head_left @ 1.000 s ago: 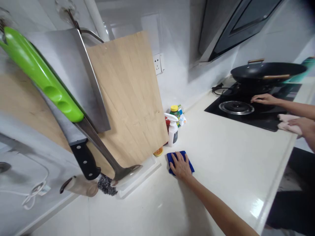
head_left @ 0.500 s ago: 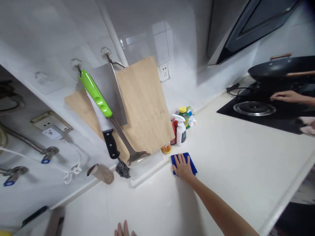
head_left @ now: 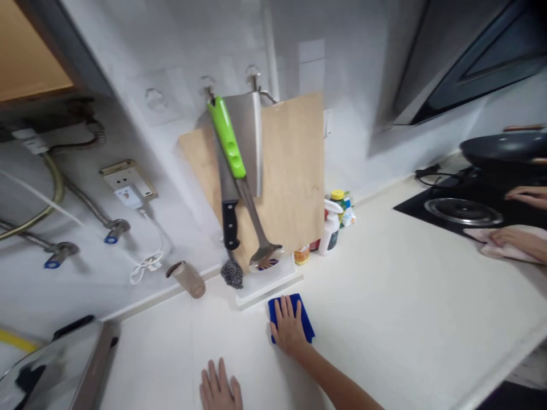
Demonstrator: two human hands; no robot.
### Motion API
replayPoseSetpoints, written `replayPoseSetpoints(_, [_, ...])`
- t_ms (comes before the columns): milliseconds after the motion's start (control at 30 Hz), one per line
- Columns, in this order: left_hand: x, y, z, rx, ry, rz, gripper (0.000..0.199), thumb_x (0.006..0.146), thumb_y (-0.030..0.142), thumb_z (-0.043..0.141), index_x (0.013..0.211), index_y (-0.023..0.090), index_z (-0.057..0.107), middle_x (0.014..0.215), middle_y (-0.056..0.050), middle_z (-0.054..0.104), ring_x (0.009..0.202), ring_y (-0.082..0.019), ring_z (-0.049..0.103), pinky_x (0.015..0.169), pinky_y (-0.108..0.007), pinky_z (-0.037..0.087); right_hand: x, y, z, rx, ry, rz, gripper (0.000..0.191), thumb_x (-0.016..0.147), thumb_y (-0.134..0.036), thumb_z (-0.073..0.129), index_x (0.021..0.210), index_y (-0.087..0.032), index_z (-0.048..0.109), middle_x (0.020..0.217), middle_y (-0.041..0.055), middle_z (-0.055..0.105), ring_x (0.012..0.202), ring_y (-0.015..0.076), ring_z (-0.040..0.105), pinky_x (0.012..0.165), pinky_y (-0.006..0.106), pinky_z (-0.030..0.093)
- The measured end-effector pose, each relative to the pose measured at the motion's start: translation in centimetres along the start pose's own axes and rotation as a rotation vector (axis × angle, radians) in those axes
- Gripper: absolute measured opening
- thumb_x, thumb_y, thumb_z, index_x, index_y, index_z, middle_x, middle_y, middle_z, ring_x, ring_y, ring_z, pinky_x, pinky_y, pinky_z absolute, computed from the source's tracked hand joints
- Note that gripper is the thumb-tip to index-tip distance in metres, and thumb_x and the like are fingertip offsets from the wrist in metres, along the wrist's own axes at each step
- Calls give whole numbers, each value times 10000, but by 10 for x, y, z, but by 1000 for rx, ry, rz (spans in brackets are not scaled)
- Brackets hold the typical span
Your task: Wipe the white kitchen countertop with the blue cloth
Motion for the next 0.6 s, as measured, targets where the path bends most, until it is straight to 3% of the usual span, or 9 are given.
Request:
replayPoseSetpoints(200, [-4,9,-10,24,33,32,633,931,247,408,1532,185,215,1548,-147,401,1504,-308,158,1165,-572,297,-41,-118,9,148,-123,-485,774,917,-478,390,1538,-96,129,1614,182,71,1497,364,6,1199,608,-47])
replayPoseSetpoints(333, [-8,8,-5,62,24,61,753,896,191,439,1545,160,58,1534,-182,408,1501,-324,156,1155,-589,308,-45,-168,7,255,-217,-746,769,939,-556,344,1545,-135,126,1622,168,63,1504,317,10,1228,536,8])
replayPoseSetpoints(433, [-10,5,2,87,22,65,799,867,179,468,1543,153,44,1517,-189,428,1497,-342,156,1144,-603,326,-17,-194,15,264,-214,-723,719,952,-536,324,1533,-132,203,1617,174,137,1505,304,52,1232,528,37])
replayPoseSetpoints(600, [-14,1,11,73,6,6,801,847,167,462,1540,134,63,1524,-177,418,1491,-352,172,1135,-614,350,54,-222,40,196,-124,-518,717,937,-484,372,1511,-71,252,1599,207,202,1491,335,126,1223,553,54])
Point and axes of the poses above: each hand's wrist, its own x-axis towards the middle knuckle, its own z-axis out of the palm, y = z × x, the point moved 9 cm from there along x, towards the middle knuckle
